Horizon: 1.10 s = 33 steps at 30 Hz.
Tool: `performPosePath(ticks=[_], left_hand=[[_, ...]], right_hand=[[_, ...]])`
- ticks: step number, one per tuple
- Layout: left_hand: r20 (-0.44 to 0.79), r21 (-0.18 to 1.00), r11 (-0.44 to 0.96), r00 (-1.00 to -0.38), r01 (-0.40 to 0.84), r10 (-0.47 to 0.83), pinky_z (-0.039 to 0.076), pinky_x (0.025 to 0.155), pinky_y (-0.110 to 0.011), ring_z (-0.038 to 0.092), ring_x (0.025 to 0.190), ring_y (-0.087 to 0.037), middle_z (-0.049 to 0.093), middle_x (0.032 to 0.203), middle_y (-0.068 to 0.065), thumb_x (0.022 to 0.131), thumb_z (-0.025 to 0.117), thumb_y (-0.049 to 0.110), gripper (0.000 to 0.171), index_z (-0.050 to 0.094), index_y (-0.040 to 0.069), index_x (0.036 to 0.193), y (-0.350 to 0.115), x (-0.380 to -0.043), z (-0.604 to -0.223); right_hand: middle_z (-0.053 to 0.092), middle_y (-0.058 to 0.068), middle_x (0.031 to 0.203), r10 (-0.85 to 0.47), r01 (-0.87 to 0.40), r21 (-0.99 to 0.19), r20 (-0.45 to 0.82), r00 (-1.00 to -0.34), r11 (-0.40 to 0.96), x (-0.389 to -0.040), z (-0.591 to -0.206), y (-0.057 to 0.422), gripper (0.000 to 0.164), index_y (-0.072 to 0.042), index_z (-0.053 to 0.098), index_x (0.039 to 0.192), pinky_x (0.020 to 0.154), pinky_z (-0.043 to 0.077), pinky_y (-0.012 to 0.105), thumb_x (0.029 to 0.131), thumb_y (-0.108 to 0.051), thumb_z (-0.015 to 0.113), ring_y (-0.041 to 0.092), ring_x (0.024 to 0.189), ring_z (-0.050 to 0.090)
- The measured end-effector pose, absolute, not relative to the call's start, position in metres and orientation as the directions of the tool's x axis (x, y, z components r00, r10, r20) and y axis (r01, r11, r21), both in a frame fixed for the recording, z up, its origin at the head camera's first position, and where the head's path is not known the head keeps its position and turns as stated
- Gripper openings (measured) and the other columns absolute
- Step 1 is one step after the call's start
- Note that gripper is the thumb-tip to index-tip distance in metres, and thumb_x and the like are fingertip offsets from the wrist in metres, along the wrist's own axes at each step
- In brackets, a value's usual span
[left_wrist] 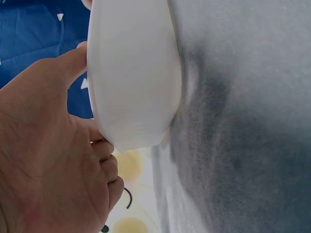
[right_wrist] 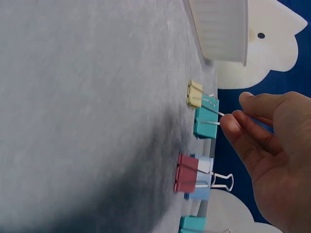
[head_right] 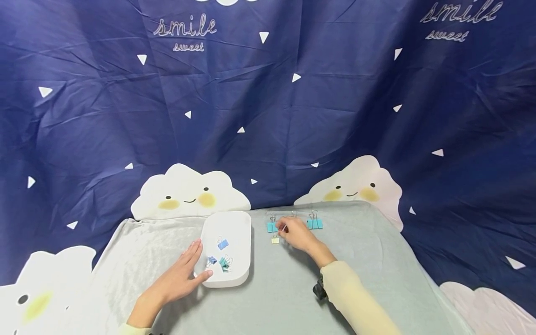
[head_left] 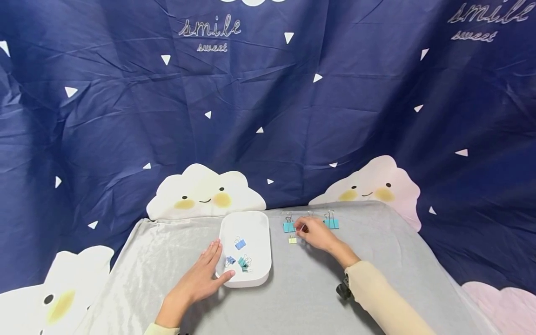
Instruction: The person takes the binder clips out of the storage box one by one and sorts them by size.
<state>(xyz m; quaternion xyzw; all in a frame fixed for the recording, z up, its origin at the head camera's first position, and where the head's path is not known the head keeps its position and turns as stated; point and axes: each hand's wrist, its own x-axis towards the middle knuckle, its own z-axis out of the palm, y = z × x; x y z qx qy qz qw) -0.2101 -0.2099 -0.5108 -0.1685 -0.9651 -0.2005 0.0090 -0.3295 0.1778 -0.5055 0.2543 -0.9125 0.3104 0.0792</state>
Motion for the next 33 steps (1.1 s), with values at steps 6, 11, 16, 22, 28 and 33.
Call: performPosePath(ticks=[6, 11, 16, 22, 28, 33], left_hand=[[0.085, 0.388, 0.862, -0.944, 0.325, 0.318, 0.019, 0.136, -0.055, 0.018, 0.166, -0.037, 0.02, 0.177, -0.018, 0.102, 0.056, 0.067, 0.099, 0.028, -0.004, 0.166, -0.209, -0.21, -0.51], [0.082, 0.382, 0.866, -0.945, 0.324, 0.317, 0.02, 0.135, -0.055, 0.018, 0.166, -0.037, 0.02, 0.177, -0.018, 0.102, 0.056, 0.067, 0.1, 0.028, -0.003, 0.166, -0.209, -0.211, -0.51], [0.086, 0.383, 0.864, -0.944, 0.325, 0.317, 0.021, 0.135, -0.055, 0.019, 0.166, -0.037, 0.021, 0.177, -0.019, 0.101, 0.057, 0.067, 0.099, 0.028, -0.003, 0.166, -0.209, -0.211, -0.51], [0.084, 0.379, 0.867, -0.945, 0.323, 0.316, 0.02, 0.135, -0.054, 0.019, 0.165, -0.037, 0.022, 0.177, -0.019, 0.101, 0.057, 0.066, 0.099, 0.029, -0.004, 0.165, -0.207, -0.211, -0.509], [0.088, 0.372, 0.87, -0.945, 0.325, 0.315, 0.021, 0.135, -0.054, 0.02, 0.165, -0.037, 0.022, 0.177, -0.018, 0.101, 0.057, 0.066, 0.099, 0.029, -0.004, 0.165, -0.207, -0.21, -0.509], [0.085, 0.371, 0.869, -0.944, 0.327, 0.319, 0.021, 0.135, -0.054, 0.02, 0.165, -0.037, 0.022, 0.177, -0.019, 0.102, 0.057, 0.065, 0.098, 0.029, -0.004, 0.165, -0.207, -0.21, -0.509]], right_hand=[[0.076, 0.006, 0.101, -0.424, -0.505, -0.483, 0.274, -0.863, 0.715, -0.333, -0.509, 0.166, 0.015, -0.003, 0.076, 0.11, 0.081, 0.061, 0.036, 0.096, -0.004, 0.076, 0.017, 0.088, 0.073], [0.074, 0.006, 0.097, -0.448, -0.519, -0.449, 0.262, -0.855, 0.728, -0.335, -0.516, 0.159, 0.013, -0.002, 0.076, 0.106, 0.079, 0.061, 0.042, 0.093, -0.001, 0.077, 0.019, 0.087, 0.069], [0.07, 0.004, 0.09, -0.446, -0.487, -0.441, 0.2, -0.872, 0.754, -0.334, -0.522, 0.154, 0.014, -0.004, 0.075, 0.099, 0.075, 0.057, 0.036, 0.088, 0.004, 0.077, 0.015, 0.082, 0.063], [0.068, 0.001, 0.086, -0.448, -0.486, -0.422, 0.194, -0.873, 0.765, -0.332, -0.526, 0.153, 0.017, -0.007, 0.074, 0.091, 0.073, 0.055, 0.031, 0.085, 0.009, 0.075, 0.012, 0.08, 0.06], [0.067, 0.0, 0.083, -0.456, -0.508, -0.415, 0.225, -0.861, 0.755, -0.329, -0.527, 0.153, 0.019, -0.01, 0.074, 0.085, 0.073, 0.055, 0.029, 0.084, 0.009, 0.074, 0.011, 0.08, 0.059], [0.071, -0.001, 0.084, -0.468, -0.524, -0.433, 0.237, -0.851, 0.734, -0.328, -0.527, 0.156, 0.016, -0.011, 0.074, 0.086, 0.075, 0.058, 0.029, 0.087, 0.004, 0.077, 0.01, 0.081, 0.063]])
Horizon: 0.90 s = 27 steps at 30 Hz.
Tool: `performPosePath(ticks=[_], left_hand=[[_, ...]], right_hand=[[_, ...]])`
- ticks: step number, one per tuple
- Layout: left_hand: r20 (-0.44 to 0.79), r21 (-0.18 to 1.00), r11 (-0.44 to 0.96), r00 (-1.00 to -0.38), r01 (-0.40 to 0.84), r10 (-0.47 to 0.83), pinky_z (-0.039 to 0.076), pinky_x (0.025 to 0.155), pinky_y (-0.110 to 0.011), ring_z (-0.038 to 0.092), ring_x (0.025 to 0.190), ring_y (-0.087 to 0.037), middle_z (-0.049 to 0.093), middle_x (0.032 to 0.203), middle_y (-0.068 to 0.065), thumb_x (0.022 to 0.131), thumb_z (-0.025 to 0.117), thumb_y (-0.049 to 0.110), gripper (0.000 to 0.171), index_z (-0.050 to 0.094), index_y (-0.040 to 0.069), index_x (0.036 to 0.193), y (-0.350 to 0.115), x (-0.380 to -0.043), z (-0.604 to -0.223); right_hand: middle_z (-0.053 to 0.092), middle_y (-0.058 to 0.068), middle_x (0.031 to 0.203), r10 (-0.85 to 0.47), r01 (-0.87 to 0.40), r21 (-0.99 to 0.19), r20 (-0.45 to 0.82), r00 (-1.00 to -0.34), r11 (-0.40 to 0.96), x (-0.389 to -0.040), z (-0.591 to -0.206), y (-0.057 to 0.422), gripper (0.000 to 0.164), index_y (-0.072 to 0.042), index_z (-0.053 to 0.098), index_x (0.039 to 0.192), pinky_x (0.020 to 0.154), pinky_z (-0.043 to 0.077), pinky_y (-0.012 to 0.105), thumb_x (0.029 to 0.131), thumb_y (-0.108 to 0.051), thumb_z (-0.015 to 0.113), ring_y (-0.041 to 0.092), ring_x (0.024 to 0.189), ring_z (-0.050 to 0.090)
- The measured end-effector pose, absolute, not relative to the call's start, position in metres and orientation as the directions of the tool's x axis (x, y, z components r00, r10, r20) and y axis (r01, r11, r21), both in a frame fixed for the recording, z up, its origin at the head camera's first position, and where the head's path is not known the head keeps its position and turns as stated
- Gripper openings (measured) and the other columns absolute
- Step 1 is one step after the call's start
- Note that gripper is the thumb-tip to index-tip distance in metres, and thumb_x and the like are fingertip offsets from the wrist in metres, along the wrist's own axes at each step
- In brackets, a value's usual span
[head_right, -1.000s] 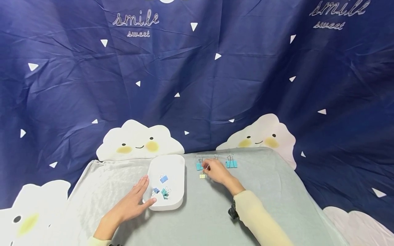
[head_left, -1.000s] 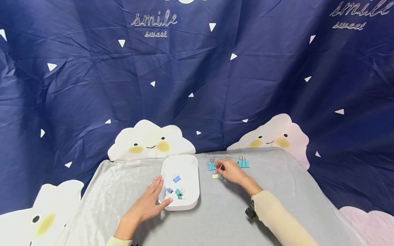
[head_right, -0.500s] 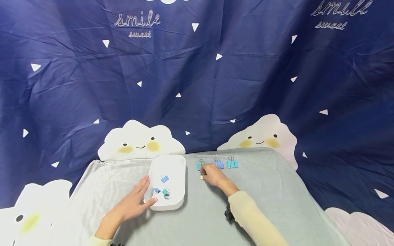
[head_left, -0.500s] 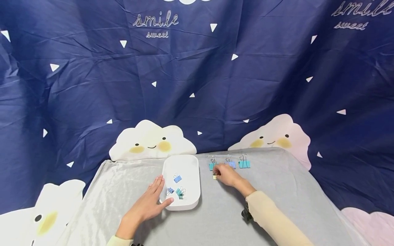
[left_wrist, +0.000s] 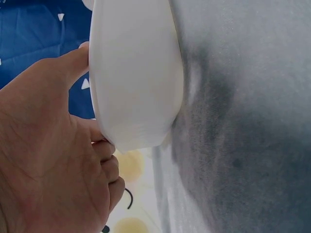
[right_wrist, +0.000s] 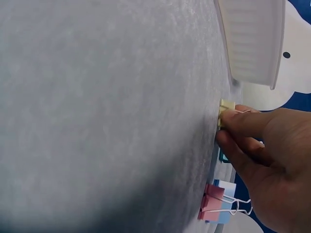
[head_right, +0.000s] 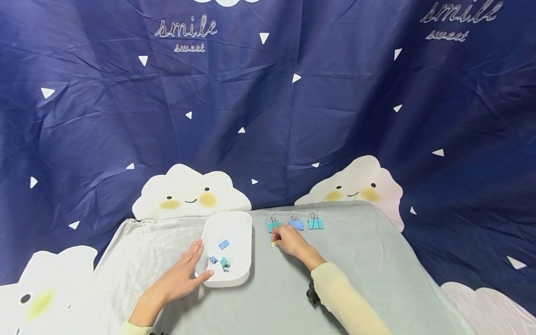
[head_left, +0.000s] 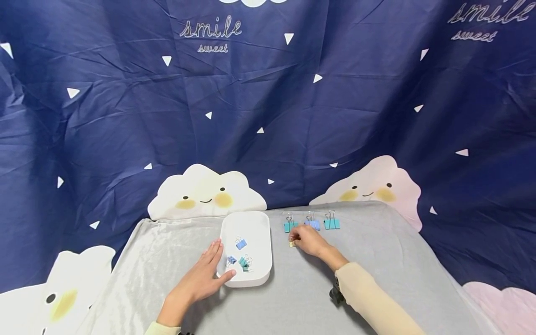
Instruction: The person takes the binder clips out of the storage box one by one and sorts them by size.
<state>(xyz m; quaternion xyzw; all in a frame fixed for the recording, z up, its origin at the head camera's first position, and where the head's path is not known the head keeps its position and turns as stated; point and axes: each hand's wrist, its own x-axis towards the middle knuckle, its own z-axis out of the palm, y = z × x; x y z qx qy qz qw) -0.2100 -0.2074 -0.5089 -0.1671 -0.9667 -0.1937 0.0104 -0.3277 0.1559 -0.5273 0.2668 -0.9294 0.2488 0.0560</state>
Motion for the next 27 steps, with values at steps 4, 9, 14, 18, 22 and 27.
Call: performPosePath(ticks=[4, 9, 14, 18, 22, 27], left_hand=[[0.08, 0.377, 0.868, -0.945, 0.325, 0.319, 0.021, 0.135, -0.054, 0.02, 0.165, -0.037, 0.022, 0.177, -0.019, 0.101, 0.058, 0.065, 0.098, 0.03, -0.005, 0.165, -0.207, -0.21, -0.509], [0.077, 0.384, 0.865, -0.945, 0.323, 0.318, 0.02, 0.136, -0.055, 0.019, 0.166, -0.037, 0.021, 0.177, -0.019, 0.102, 0.057, 0.065, 0.099, 0.029, -0.005, 0.165, -0.207, -0.209, -0.509], [0.074, 0.395, 0.863, -0.947, 0.316, 0.313, 0.02, 0.136, -0.055, 0.018, 0.166, -0.037, 0.021, 0.177, -0.019, 0.101, 0.058, 0.066, 0.099, 0.028, -0.004, 0.166, -0.207, -0.209, -0.51], [0.072, 0.398, 0.861, -0.947, 0.316, 0.314, 0.02, 0.136, -0.055, 0.018, 0.166, -0.037, 0.021, 0.177, -0.019, 0.101, 0.057, 0.066, 0.1, 0.028, -0.004, 0.166, -0.207, -0.209, -0.509], [0.069, 0.393, 0.863, -0.946, 0.317, 0.317, 0.02, 0.136, -0.055, 0.018, 0.166, -0.037, 0.02, 0.177, -0.019, 0.101, 0.057, 0.067, 0.1, 0.028, -0.004, 0.166, -0.207, -0.209, -0.509], [0.068, 0.389, 0.864, -0.945, 0.32, 0.319, 0.02, 0.136, -0.056, 0.017, 0.166, -0.037, 0.019, 0.177, -0.018, 0.102, 0.056, 0.067, 0.1, 0.027, -0.004, 0.166, -0.207, -0.209, -0.509]], right_hand=[[0.073, -0.003, 0.086, -0.458, -0.517, -0.466, 0.243, -0.855, 0.718, -0.327, -0.527, 0.161, 0.013, -0.011, 0.076, 0.088, 0.076, 0.059, 0.027, 0.091, 0.001, 0.078, 0.009, 0.082, 0.066], [0.076, 0.001, 0.089, -0.451, -0.54, -0.477, 0.297, -0.842, 0.693, -0.324, -0.523, 0.171, 0.011, -0.01, 0.078, 0.088, 0.078, 0.062, 0.028, 0.09, 0.001, 0.079, 0.011, 0.084, 0.069], [0.076, 0.005, 0.091, -0.438, -0.551, -0.489, 0.334, -0.835, 0.676, -0.319, -0.519, 0.184, 0.011, -0.008, 0.079, 0.09, 0.079, 0.063, 0.029, 0.089, 0.004, 0.079, 0.012, 0.085, 0.07], [0.074, 0.001, 0.09, -0.406, -0.517, -0.51, 0.321, -0.856, 0.687, -0.314, -0.516, 0.197, 0.008, -0.007, 0.079, 0.091, 0.079, 0.061, 0.03, 0.09, 0.001, 0.08, 0.011, 0.085, 0.068], [0.074, 0.0, 0.09, -0.38, -0.494, -0.522, 0.317, -0.869, 0.695, -0.307, -0.514, 0.209, 0.007, -0.007, 0.078, 0.091, 0.076, 0.06, 0.028, 0.09, 0.0, 0.08, 0.01, 0.084, 0.067], [0.074, 0.0, 0.089, -0.382, -0.508, -0.518, 0.336, -0.861, 0.688, -0.296, -0.516, 0.221, 0.011, -0.008, 0.077, 0.089, 0.072, 0.059, 0.023, 0.088, 0.003, 0.079, 0.008, 0.08, 0.066]])
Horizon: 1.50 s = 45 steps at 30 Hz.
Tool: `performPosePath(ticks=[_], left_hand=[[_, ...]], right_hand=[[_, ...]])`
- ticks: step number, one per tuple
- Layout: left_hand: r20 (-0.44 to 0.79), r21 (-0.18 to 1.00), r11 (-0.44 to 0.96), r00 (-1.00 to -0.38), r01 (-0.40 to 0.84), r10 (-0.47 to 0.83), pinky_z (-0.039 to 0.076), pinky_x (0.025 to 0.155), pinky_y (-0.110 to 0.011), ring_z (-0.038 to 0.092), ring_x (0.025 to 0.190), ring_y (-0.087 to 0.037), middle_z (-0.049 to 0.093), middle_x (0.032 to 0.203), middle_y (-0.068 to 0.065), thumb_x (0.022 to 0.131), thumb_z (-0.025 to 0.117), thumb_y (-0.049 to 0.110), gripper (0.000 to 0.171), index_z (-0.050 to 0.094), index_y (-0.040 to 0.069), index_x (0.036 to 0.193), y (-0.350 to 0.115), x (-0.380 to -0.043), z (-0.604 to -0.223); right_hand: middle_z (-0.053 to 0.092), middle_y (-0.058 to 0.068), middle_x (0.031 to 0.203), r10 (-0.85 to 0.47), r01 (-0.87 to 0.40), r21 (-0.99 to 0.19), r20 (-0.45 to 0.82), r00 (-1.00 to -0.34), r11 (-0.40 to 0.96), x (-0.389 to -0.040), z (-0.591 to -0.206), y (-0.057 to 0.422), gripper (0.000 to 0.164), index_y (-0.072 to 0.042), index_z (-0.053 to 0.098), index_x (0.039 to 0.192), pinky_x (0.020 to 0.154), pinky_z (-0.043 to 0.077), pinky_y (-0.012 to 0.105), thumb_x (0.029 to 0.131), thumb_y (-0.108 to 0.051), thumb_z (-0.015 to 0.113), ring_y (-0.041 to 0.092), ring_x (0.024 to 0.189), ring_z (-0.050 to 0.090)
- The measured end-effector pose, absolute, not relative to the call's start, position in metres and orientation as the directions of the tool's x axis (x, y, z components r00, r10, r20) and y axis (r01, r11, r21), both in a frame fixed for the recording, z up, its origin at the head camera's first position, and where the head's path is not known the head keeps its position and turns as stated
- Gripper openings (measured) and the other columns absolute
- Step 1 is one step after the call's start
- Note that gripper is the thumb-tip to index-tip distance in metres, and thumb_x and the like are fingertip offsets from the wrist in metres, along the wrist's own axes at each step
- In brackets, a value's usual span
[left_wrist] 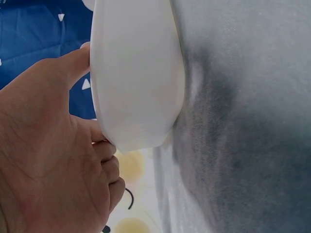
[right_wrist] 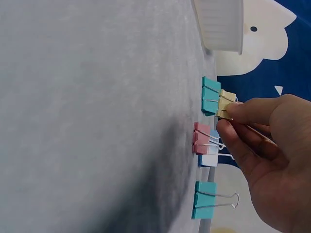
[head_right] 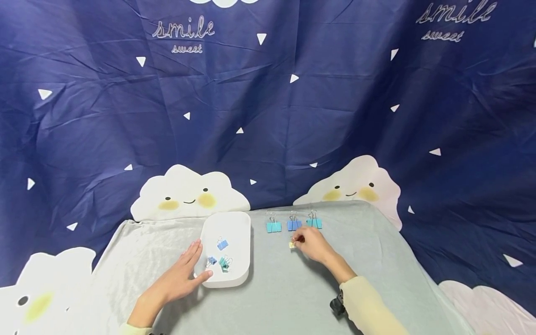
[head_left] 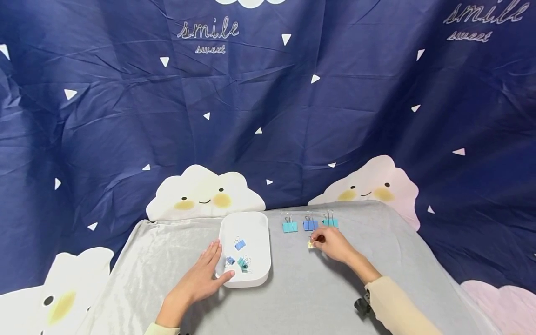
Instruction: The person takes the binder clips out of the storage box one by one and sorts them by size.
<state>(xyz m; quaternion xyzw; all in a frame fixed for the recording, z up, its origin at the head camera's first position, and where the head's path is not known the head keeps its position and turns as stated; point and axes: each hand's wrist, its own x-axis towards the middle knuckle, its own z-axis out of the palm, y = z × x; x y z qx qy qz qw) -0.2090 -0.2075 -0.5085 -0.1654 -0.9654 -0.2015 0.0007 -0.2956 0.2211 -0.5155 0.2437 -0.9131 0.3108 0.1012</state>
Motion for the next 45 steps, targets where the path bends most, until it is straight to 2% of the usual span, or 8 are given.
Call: performPosePath(ticks=[10, 21, 26, 33, 45], left_hand=[[0.075, 0.386, 0.865, -0.946, 0.32, 0.317, 0.02, 0.136, -0.056, 0.017, 0.166, -0.037, 0.02, 0.177, -0.019, 0.101, 0.057, 0.066, 0.099, 0.028, -0.004, 0.166, -0.207, -0.209, -0.511], [0.072, 0.383, 0.867, -0.946, 0.318, 0.315, 0.019, 0.136, -0.054, 0.018, 0.166, -0.038, 0.019, 0.177, -0.019, 0.102, 0.058, 0.065, 0.099, 0.028, -0.004, 0.165, -0.207, -0.21, -0.509], [0.074, 0.381, 0.868, -0.946, 0.318, 0.314, 0.019, 0.136, -0.054, 0.018, 0.166, -0.038, 0.019, 0.177, -0.019, 0.102, 0.057, 0.065, 0.099, 0.029, -0.005, 0.165, -0.207, -0.21, -0.509], [0.069, 0.383, 0.868, -0.947, 0.316, 0.314, 0.019, 0.136, -0.055, 0.017, 0.166, -0.037, 0.019, 0.177, -0.018, 0.102, 0.057, 0.066, 0.099, 0.028, -0.004, 0.166, -0.207, -0.21, -0.508], [0.058, 0.391, 0.867, -0.948, 0.31, 0.313, 0.018, 0.136, -0.054, 0.016, 0.166, -0.036, 0.018, 0.178, -0.017, 0.102, 0.057, 0.065, 0.099, 0.027, -0.004, 0.166, -0.207, -0.21, -0.508]], right_hand=[[0.073, 0.003, 0.083, -0.392, -0.51, -0.501, 0.328, -0.86, 0.699, -0.284, -0.524, 0.233, 0.013, -0.007, 0.075, 0.083, 0.069, 0.059, 0.022, 0.082, 0.006, 0.077, 0.004, 0.075, 0.061], [0.069, -0.004, 0.081, -0.413, -0.515, -0.502, 0.309, -0.857, 0.695, -0.279, -0.534, 0.237, 0.017, -0.01, 0.072, 0.083, 0.064, 0.054, 0.02, 0.081, 0.007, 0.074, 0.001, 0.073, 0.057], [0.069, -0.003, 0.083, -0.416, -0.49, -0.534, 0.263, -0.871, 0.689, -0.28, -0.536, 0.238, 0.018, -0.01, 0.073, 0.086, 0.066, 0.055, 0.02, 0.081, 0.007, 0.074, 0.002, 0.075, 0.058], [0.068, 0.008, 0.085, -0.408, -0.455, -0.568, 0.217, -0.887, 0.686, -0.281, -0.537, 0.24, 0.017, -0.006, 0.069, 0.093, 0.066, 0.053, 0.02, 0.082, 0.007, 0.072, 0.006, 0.076, 0.057], [0.069, 0.005, 0.088, -0.415, -0.456, -0.587, 0.215, -0.884, 0.669, -0.281, -0.535, 0.241, 0.019, -0.005, 0.069, 0.097, 0.068, 0.055, 0.021, 0.083, 0.008, 0.072, 0.007, 0.079, 0.061]])
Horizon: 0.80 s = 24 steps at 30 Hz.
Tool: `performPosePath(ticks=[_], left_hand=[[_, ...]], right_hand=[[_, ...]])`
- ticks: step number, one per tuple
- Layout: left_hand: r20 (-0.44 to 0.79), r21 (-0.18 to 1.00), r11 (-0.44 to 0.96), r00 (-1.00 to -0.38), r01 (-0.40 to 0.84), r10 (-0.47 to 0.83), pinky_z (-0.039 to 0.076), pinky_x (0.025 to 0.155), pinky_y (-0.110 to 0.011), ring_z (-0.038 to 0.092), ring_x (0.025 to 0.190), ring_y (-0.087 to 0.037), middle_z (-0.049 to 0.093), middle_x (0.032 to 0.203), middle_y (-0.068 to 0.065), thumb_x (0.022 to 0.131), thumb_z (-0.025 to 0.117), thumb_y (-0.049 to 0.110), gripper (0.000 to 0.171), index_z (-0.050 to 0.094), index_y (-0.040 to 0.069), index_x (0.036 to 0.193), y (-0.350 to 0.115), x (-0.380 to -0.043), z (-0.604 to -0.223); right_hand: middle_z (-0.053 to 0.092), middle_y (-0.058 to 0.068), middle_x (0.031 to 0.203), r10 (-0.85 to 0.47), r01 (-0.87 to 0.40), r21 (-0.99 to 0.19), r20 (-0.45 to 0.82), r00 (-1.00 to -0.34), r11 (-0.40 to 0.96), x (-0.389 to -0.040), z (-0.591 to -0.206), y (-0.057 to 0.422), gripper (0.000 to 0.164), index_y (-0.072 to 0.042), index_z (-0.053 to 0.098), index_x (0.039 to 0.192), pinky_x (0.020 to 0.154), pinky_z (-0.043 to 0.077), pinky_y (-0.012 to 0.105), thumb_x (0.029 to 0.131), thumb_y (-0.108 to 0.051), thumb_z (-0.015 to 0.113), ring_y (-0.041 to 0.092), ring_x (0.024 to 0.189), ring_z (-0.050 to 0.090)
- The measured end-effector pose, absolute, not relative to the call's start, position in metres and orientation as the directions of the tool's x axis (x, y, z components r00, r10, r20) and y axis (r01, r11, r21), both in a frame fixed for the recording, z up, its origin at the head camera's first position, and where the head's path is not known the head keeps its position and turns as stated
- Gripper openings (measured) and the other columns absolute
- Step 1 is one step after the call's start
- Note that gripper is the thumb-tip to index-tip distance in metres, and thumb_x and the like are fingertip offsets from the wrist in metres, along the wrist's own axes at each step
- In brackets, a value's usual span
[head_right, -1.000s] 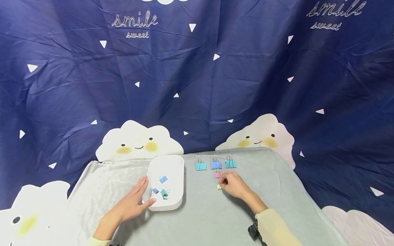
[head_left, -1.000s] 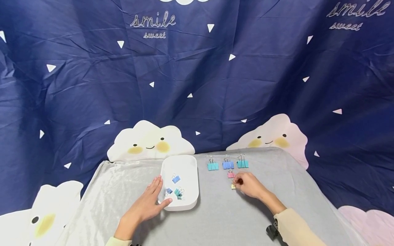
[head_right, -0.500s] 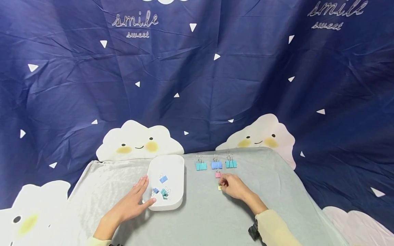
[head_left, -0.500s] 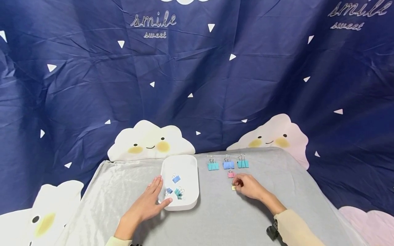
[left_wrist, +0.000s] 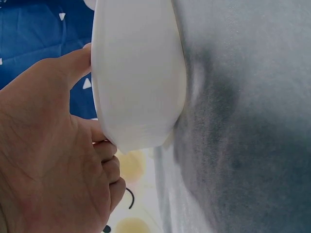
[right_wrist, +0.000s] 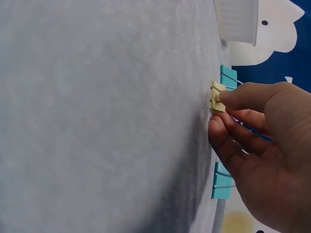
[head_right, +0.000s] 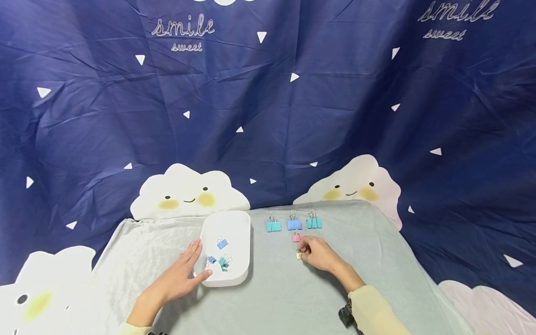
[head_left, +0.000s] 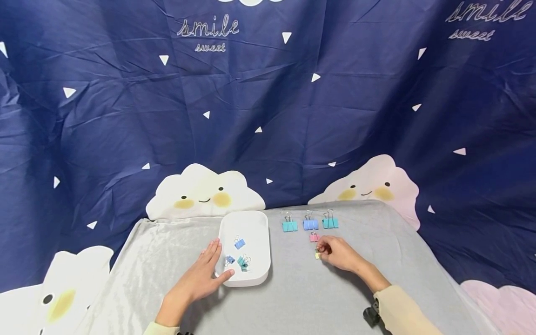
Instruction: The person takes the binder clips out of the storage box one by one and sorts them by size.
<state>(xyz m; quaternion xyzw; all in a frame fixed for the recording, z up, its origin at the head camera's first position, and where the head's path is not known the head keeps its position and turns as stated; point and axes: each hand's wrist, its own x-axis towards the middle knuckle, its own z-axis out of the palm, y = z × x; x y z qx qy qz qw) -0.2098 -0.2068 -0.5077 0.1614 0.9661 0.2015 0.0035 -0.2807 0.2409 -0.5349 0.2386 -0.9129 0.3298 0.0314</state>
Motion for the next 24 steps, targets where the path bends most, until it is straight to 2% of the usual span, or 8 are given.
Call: performPosePath(ticks=[8, 13, 18, 24], left_hand=[[0.069, 0.383, 0.869, -0.948, 0.312, 0.31, 0.019, 0.136, -0.054, 0.018, 0.166, -0.038, 0.02, 0.177, -0.019, 0.101, 0.058, 0.066, 0.099, 0.029, -0.004, 0.165, -0.208, -0.209, -0.509], [0.076, 0.365, 0.875, -0.947, 0.318, 0.313, 0.02, 0.135, -0.054, 0.019, 0.165, -0.038, 0.021, 0.176, -0.02, 0.102, 0.057, 0.066, 0.099, 0.029, -0.004, 0.165, -0.208, -0.21, -0.509], [0.075, 0.363, 0.874, -0.946, 0.322, 0.317, 0.019, 0.135, -0.053, 0.018, 0.166, -0.037, 0.02, 0.177, -0.019, 0.102, 0.056, 0.067, 0.099, 0.028, -0.004, 0.166, -0.208, -0.211, -0.511], [0.079, 0.371, 0.871, -0.945, 0.323, 0.317, 0.019, 0.136, -0.054, 0.018, 0.166, -0.037, 0.02, 0.177, -0.019, 0.102, 0.056, 0.067, 0.099, 0.028, -0.004, 0.165, -0.208, -0.211, -0.511]], right_hand=[[0.069, 0.001, 0.092, -0.392, -0.46, -0.545, 0.244, -0.887, 0.701, -0.284, -0.519, 0.241, 0.014, -0.003, 0.071, 0.103, 0.071, 0.058, 0.024, 0.09, 0.001, 0.076, 0.009, 0.083, 0.062], [0.069, 0.0, 0.09, -0.386, -0.48, -0.52, 0.285, -0.877, 0.706, -0.293, -0.502, 0.232, 0.011, -0.002, 0.073, 0.105, 0.072, 0.056, 0.025, 0.094, 0.0, 0.072, 0.008, 0.082, 0.061], [0.07, -0.002, 0.087, -0.412, -0.501, -0.511, 0.286, -0.865, 0.699, -0.303, -0.479, 0.212, 0.008, -0.004, 0.073, 0.106, 0.069, 0.056, 0.025, 0.098, -0.006, 0.072, 0.005, 0.075, 0.063], [0.073, -0.002, 0.094, -0.5, -0.593, -0.448, 0.318, -0.805, 0.669, -0.315, -0.454, 0.171, 0.008, -0.009, 0.074, 0.107, 0.075, 0.059, 0.029, 0.1, -0.014, 0.074, 0.009, 0.082, 0.067]])
